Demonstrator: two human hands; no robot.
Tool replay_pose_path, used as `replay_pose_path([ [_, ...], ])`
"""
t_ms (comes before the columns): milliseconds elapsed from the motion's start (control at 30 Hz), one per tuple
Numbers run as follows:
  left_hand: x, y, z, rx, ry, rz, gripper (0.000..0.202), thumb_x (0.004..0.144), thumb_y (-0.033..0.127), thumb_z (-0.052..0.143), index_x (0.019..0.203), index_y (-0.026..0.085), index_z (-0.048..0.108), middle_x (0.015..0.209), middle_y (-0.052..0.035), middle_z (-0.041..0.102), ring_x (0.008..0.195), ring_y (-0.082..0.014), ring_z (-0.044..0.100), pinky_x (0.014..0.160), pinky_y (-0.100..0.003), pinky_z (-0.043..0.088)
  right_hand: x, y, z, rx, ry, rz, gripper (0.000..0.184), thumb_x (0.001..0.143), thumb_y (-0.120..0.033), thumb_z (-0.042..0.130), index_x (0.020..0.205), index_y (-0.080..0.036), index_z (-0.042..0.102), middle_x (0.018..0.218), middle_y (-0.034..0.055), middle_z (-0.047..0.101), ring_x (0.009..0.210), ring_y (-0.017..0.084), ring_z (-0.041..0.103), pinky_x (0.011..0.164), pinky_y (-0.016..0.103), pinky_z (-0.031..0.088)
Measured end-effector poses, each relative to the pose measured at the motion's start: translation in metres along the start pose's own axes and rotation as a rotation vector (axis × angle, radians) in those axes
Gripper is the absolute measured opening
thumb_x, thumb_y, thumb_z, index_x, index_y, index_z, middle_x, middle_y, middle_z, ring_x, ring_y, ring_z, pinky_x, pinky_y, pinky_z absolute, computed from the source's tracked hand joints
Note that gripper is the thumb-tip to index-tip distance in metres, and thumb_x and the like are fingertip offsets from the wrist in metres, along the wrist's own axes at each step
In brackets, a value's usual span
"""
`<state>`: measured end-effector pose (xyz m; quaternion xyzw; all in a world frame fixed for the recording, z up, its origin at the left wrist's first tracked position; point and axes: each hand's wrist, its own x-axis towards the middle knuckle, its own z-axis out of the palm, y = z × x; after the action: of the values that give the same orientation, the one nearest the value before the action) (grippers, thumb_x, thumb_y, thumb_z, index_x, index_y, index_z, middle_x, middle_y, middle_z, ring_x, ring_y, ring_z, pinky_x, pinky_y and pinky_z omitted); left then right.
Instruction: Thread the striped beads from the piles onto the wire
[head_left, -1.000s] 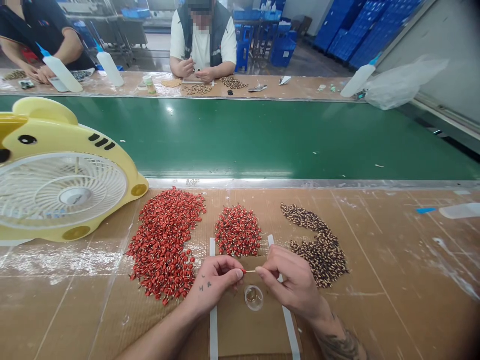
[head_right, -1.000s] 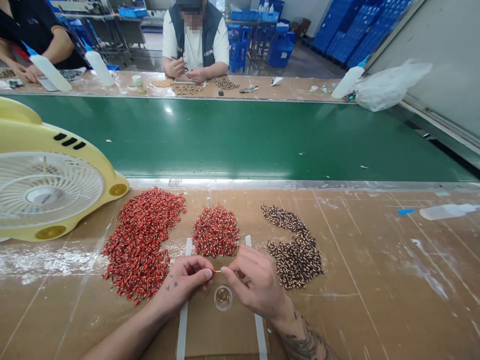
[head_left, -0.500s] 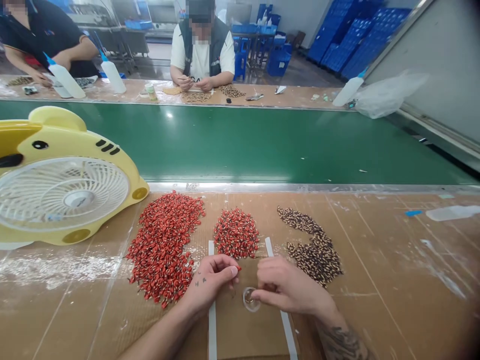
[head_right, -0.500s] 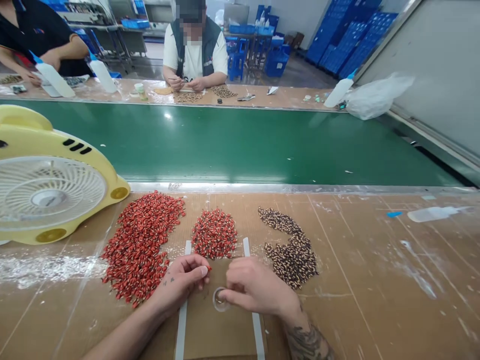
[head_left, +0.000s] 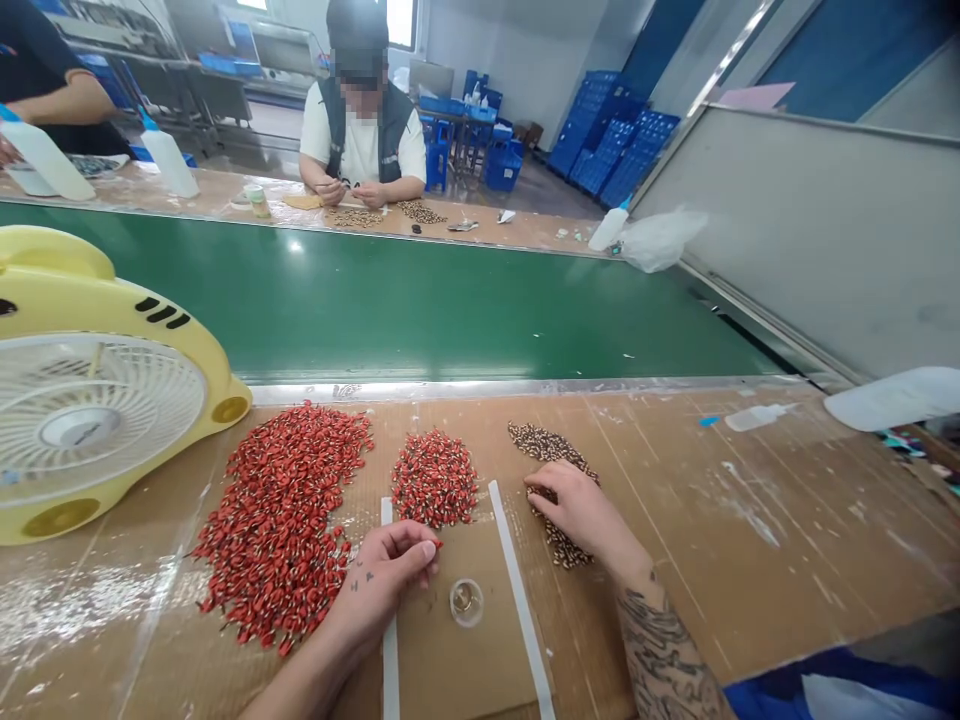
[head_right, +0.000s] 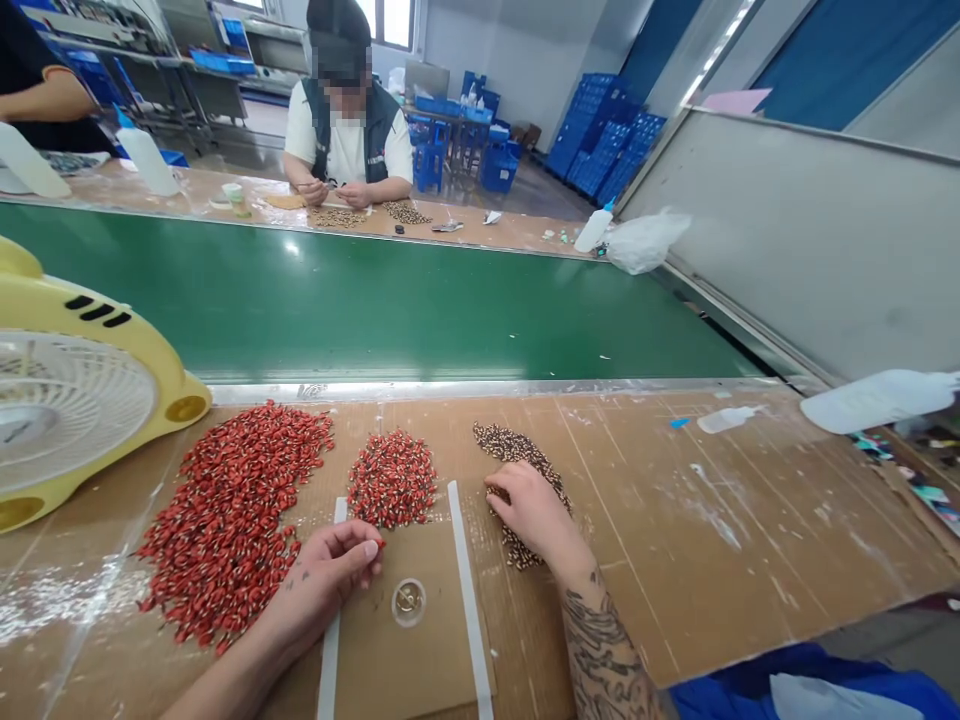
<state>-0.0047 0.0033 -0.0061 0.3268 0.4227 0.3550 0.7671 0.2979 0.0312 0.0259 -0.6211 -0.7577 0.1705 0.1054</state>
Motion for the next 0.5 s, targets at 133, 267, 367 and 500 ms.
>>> replay_pose_path([
  [133,0.0006,-0.0029,-0.0021,0.0,-0.011,0.016,0.02,0.08,0.032,0.075,0.082,0.012,0.07,0.066,-0.0019,0.067,0.059,-0.0098,0.054,0.058,-0.02,0.041,0.0052,-0.0054,0.0034,-0.009,-0.014,0.03,0.019,0.088,-0.013,0.055,0.087,-0.016,0.074,0.089,0.0076,0.071,0.092,0.024,0.06,0.088,0.04,0.046],
  [267,-0.0007,-0.0028,-0.0016,-0.009,-0.012,0.024,0.022,0.078,0.033,0.076,0.082,0.012,0.07,0.065,-0.0017,0.066,0.059,-0.0099,0.054,0.058,-0.02,0.041,0.0082,-0.0047,0.0019,0.028,-0.023,0.016,0.019,0.087,-0.013,0.054,0.086,-0.018,0.072,0.089,0.0051,0.07,0.089,0.022,0.063,0.084,0.037,0.047],
  [367,-0.0021,0.0001,-0.0003,-0.005,-0.015,0.024,0.023,0.078,0.034,0.076,0.08,0.012,0.07,0.065,-0.0017,0.066,0.058,-0.0099,0.053,0.057,-0.02,0.041,0.0083,-0.0017,0.0039,0.062,-0.016,0.019,0.019,0.086,-0.014,0.054,0.088,-0.019,0.071,0.09,0.0043,0.07,0.088,0.021,0.064,0.081,0.035,0.048],
  [500,-0.0021,0.0019,0.0001,-0.003,-0.026,0.03,0.023,0.078,0.035,0.076,0.079,0.012,0.07,0.065,-0.0018,0.065,0.058,-0.0099,0.052,0.057,-0.02,0.041,0.0071,0.0003,0.0067,0.112,0.013,0.026,0.018,0.085,-0.017,0.052,0.084,-0.02,0.07,0.089,0.0048,0.07,0.085,0.021,0.065,0.078,0.033,0.049],
])
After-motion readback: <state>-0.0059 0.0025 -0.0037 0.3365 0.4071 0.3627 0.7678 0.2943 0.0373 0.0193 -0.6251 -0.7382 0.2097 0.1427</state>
